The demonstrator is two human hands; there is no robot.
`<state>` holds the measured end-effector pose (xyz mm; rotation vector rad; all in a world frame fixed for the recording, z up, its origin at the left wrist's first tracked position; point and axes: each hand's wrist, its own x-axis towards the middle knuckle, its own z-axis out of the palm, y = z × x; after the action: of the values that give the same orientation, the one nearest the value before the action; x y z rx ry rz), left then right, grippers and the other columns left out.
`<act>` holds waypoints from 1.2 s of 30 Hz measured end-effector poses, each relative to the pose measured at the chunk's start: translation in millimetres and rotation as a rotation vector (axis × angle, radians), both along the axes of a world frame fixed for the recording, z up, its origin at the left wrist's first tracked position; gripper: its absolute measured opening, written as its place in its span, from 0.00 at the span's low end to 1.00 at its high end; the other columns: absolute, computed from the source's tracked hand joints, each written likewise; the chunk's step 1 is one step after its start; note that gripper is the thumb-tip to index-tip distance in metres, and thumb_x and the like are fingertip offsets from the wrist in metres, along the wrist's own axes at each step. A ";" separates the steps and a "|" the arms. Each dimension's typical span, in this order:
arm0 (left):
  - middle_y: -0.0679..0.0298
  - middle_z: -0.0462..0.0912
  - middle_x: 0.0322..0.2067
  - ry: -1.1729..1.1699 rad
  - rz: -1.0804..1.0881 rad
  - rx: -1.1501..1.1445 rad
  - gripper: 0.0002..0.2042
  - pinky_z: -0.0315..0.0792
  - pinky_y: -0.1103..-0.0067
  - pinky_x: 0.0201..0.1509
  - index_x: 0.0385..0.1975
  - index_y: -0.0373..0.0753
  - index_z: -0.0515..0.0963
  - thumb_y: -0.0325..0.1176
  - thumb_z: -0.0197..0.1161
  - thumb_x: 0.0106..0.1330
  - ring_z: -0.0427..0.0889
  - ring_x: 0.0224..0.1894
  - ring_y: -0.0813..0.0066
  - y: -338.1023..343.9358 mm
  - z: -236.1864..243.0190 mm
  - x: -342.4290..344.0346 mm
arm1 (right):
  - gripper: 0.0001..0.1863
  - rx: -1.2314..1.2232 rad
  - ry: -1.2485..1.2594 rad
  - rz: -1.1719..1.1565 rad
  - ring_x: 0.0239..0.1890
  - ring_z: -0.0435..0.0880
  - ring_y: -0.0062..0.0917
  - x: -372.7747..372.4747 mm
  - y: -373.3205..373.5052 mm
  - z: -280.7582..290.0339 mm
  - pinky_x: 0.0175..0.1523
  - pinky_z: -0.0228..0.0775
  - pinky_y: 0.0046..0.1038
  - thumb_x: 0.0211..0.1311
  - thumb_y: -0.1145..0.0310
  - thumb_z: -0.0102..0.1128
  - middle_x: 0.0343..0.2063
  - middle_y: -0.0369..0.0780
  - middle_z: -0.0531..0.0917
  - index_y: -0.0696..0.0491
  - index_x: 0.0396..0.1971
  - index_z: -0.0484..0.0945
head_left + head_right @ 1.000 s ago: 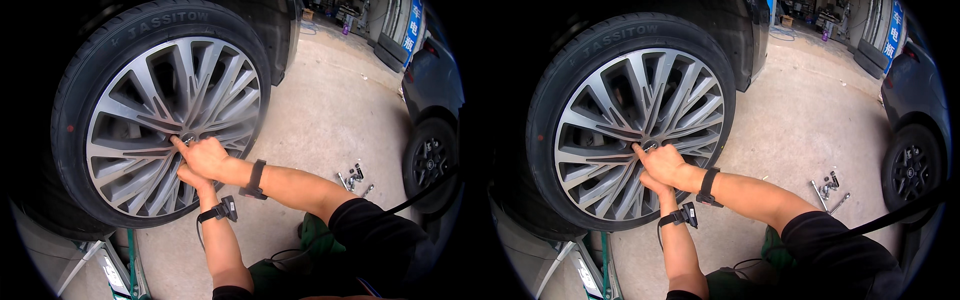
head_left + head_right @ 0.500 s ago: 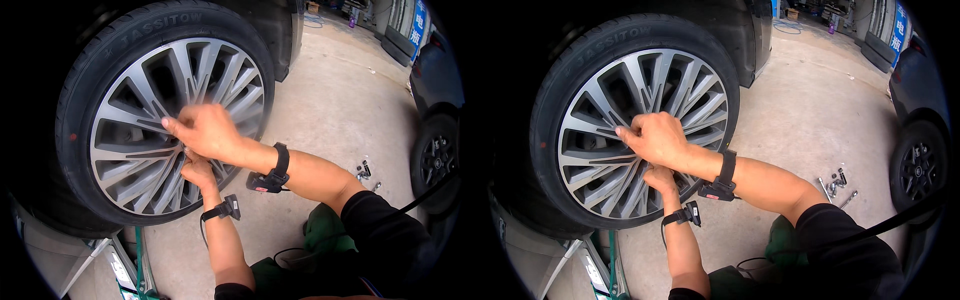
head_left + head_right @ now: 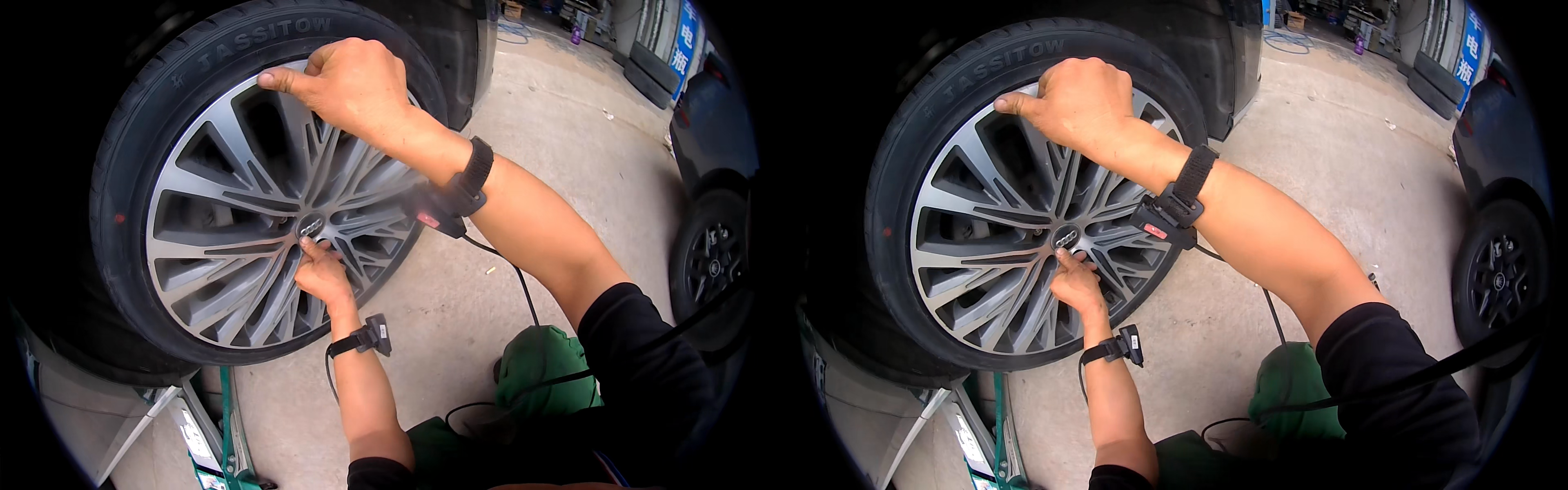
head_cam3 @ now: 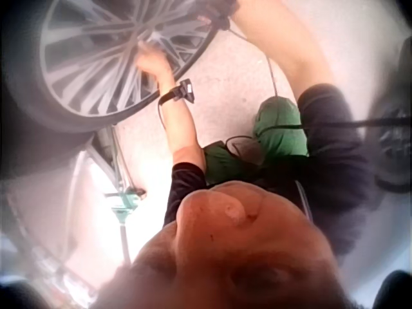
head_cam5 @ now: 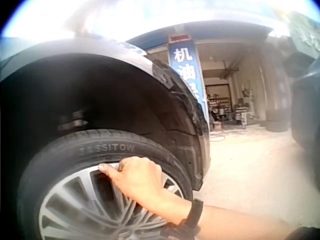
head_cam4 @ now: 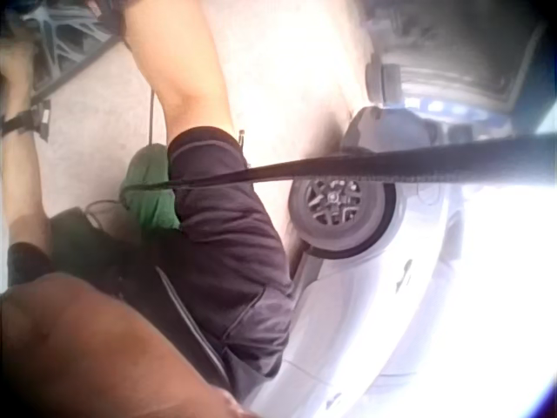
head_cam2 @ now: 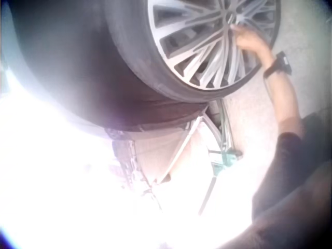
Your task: The person positions a tire onto a car's wheel hub and then threads lug nuts onto the wheel studs by hand.
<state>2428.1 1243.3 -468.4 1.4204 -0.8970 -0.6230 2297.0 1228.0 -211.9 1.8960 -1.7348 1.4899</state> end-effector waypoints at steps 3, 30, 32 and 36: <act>0.58 0.78 0.11 -0.010 -0.012 0.016 0.30 0.67 0.75 0.18 0.25 0.25 0.84 0.50 0.52 0.78 0.73 0.11 0.73 0.0 -0.7 0.4 | 0.33 -0.034 -0.108 0.015 0.18 0.83 0.30 4.5 -10.0 -3.8 0.31 0.75 0.29 0.52 0.34 0.69 0.10 0.38 0.80 0.53 0.15 0.85; 0.58 0.86 0.22 -0.181 -0.044 -0.214 0.15 0.73 0.74 0.29 0.25 0.30 0.83 0.37 0.66 0.68 0.81 0.25 0.79 -2.9 -17.9 9.1 | 0.34 0.173 0.553 0.237 0.25 0.87 0.35 65.5 23.6 -195.3 0.27 0.76 0.35 0.58 0.66 0.59 0.27 0.43 0.85 0.54 0.67 0.70; 0.57 0.86 0.21 -0.114 -0.023 -0.182 0.21 0.72 0.73 0.28 0.24 0.30 0.83 0.42 0.61 0.74 0.81 0.24 0.79 -1.2 -14.9 6.4 | 0.34 0.206 0.539 0.245 0.24 0.87 0.36 62.8 23.3 -196.7 0.27 0.76 0.35 0.60 0.64 0.60 0.27 0.43 0.84 0.50 0.68 0.69; 0.52 0.85 0.20 -0.182 0.013 -0.197 0.25 0.72 0.70 0.26 0.24 0.31 0.84 0.45 0.54 0.78 0.83 0.21 0.68 -4.1 -17.1 6.1 | 0.33 0.244 0.541 0.225 0.24 0.87 0.37 64.0 22.6 -195.8 0.28 0.77 0.36 0.61 0.63 0.59 0.26 0.44 0.84 0.46 0.69 0.68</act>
<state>2434.2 1239.2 -485.6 1.3175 -1.0622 -0.3874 2361.0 1250.6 -407.8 2.3933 -1.5319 0.7234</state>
